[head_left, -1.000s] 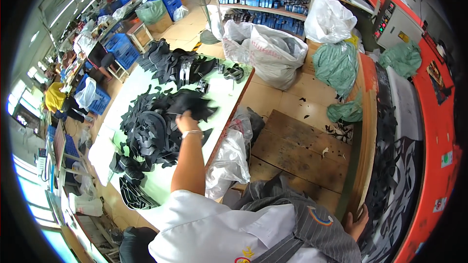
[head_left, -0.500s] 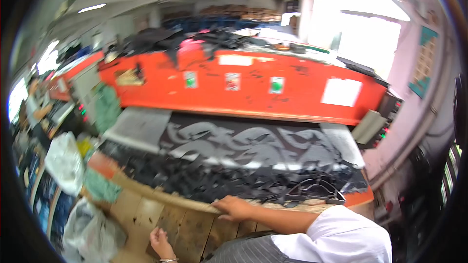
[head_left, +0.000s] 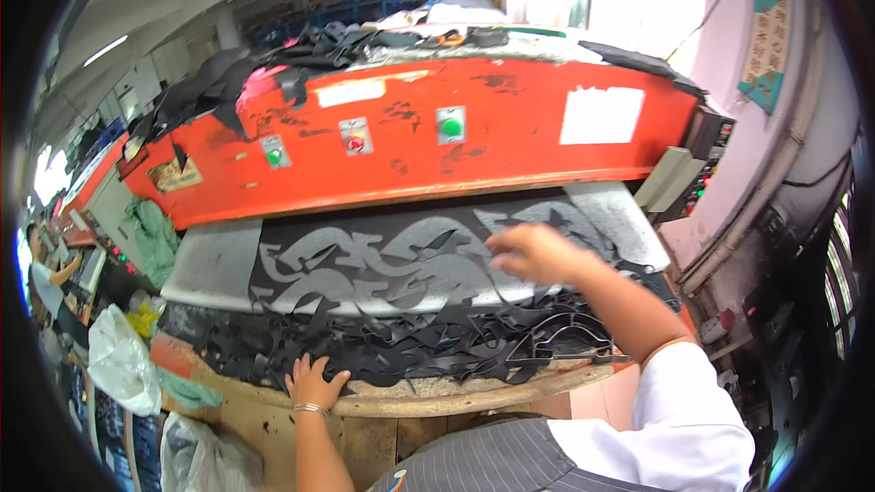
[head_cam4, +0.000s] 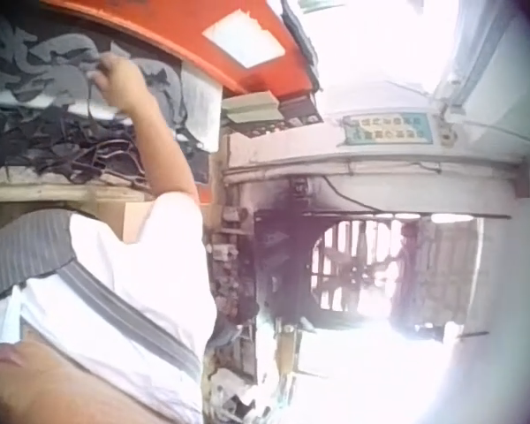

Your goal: Using a die-cutting machine and metal molds to cut leather or synthetic material into shoe components.

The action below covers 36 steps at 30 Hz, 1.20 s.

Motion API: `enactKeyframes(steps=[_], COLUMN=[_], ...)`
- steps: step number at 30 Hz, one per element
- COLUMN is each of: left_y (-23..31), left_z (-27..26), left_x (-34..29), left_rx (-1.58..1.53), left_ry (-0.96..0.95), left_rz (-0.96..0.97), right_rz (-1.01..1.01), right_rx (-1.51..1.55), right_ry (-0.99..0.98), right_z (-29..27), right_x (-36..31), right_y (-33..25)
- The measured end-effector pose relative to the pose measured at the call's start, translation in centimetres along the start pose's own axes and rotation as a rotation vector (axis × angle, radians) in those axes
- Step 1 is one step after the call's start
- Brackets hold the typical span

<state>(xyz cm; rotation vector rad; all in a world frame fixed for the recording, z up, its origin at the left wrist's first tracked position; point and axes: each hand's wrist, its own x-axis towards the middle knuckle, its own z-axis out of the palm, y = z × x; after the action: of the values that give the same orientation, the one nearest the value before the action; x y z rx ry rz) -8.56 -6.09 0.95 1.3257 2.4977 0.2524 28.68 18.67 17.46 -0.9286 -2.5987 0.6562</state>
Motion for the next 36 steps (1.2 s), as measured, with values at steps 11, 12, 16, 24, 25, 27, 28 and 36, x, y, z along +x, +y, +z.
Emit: enactKeyframes(steps=[11,12,16,24,25,27,28,36], left_y=[0.7,0.5,0.8,1.7,1.8,1.9,1.5,1.4], left_z=[0.1,0.2,0.8,1.4,1.2,1.1,1.0,1.6], left_x=[1.5,1.0,0.1,-0.2,0.2,0.7,0.8,1.9], left_rx=[0.039,0.041,0.046,0.034,0.029,0.013,0.005,-0.018], left_ry=[0.171,0.173,0.136,0.147,0.187,0.209,0.258,0.263], left_rz=[-0.098,-0.105,-0.111,-0.164,-0.156,-0.132,-0.125,-0.156], right_rz=[-0.068,0.031,-0.147,-0.560,-0.500,-0.547,-0.563,-0.185], right_rx=[0.053,0.021,0.199,-0.318,-0.369,-0.494,-0.455,-0.147], right_ry=[-0.161,-0.410,-0.488,0.381,0.376,0.588,0.609,0.528], right_z=[9.4,10.3,8.9,-4.7,-6.4,-8.8,-9.7,-10.9], right_x=[3.1,2.0,4.1,22.9,26.2,32.7,35.4,42.4], right_y=[7.1,6.3,4.8,-3.2,-4.3,-3.8,-4.1,-1.7])
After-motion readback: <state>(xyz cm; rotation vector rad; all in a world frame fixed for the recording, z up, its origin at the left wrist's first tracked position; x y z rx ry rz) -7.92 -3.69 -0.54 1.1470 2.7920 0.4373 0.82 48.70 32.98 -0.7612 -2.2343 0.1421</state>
